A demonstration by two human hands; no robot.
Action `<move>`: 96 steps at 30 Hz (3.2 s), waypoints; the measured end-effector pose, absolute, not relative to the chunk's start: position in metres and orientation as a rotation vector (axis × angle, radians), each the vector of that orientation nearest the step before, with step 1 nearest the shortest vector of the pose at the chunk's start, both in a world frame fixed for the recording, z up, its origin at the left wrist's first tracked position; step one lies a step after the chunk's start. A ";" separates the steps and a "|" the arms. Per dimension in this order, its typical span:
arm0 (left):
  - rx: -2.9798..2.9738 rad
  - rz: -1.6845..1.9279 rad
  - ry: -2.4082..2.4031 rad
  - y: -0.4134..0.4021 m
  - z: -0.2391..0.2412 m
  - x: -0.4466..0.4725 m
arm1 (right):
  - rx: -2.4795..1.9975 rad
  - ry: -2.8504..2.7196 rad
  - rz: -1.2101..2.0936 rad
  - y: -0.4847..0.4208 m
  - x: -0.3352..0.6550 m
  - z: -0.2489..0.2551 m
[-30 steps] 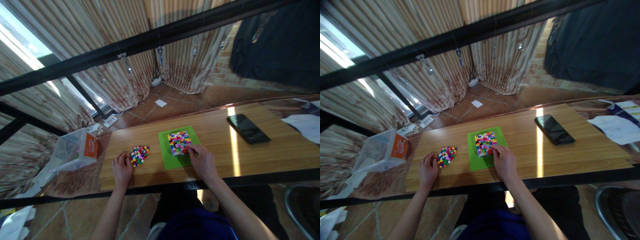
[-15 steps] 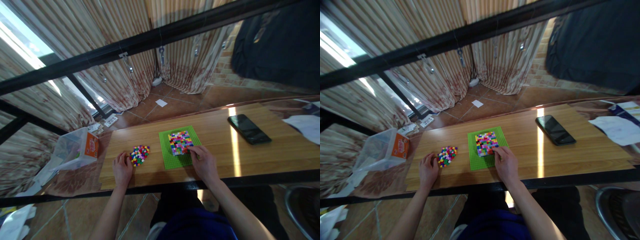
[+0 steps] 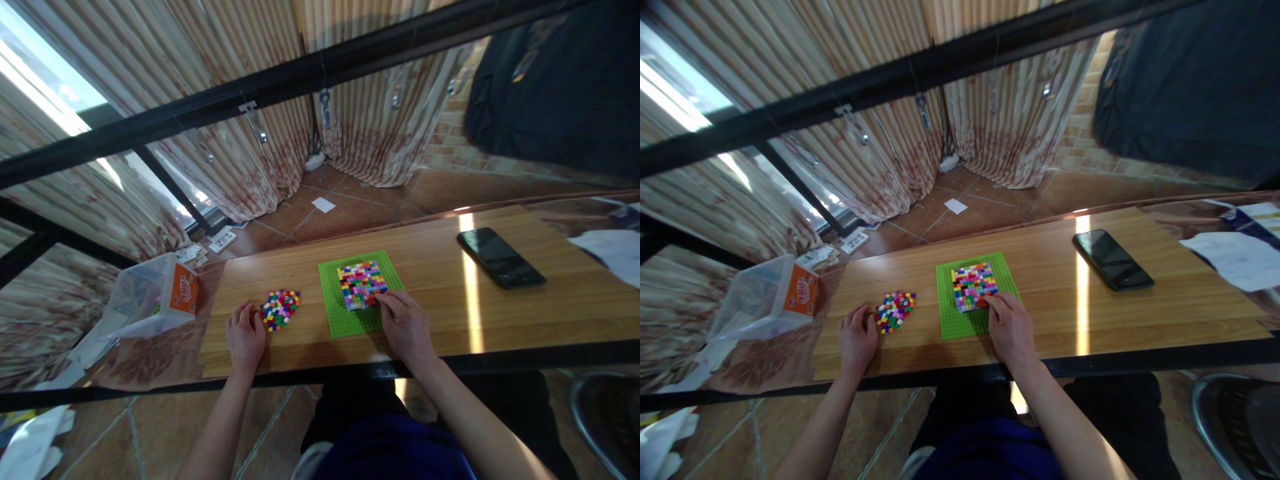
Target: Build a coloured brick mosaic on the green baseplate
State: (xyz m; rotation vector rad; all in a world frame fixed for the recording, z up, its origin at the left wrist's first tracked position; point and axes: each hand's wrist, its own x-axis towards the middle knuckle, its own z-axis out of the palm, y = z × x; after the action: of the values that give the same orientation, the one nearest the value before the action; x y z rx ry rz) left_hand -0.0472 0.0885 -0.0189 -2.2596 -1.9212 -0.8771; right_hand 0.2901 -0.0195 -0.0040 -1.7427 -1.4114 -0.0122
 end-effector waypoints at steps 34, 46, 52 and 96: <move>-2.226 -0.885 -1.933 0.082 -0.019 -0.042 | -1.496 -2.071 0.465 0.003 0.161 0.012; -2.225 -0.886 -1.956 0.082 -0.019 -0.042 | -1.646 -2.293 0.484 0.043 0.136 0.015; -2.217 -0.904 -1.971 0.082 -0.019 -0.041 | -1.631 -2.297 0.376 0.039 0.136 0.008; -2.237 -0.893 -1.923 0.086 -0.020 -0.046 | -1.509 -1.377 0.347 -0.051 0.248 -0.004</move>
State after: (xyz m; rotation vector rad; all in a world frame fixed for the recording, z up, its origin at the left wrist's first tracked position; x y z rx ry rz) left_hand -0.0460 0.0863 -0.0198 -2.2372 -1.9227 -0.8926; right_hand 0.2484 -0.0511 -0.0043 -1.5088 -1.3772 0.3466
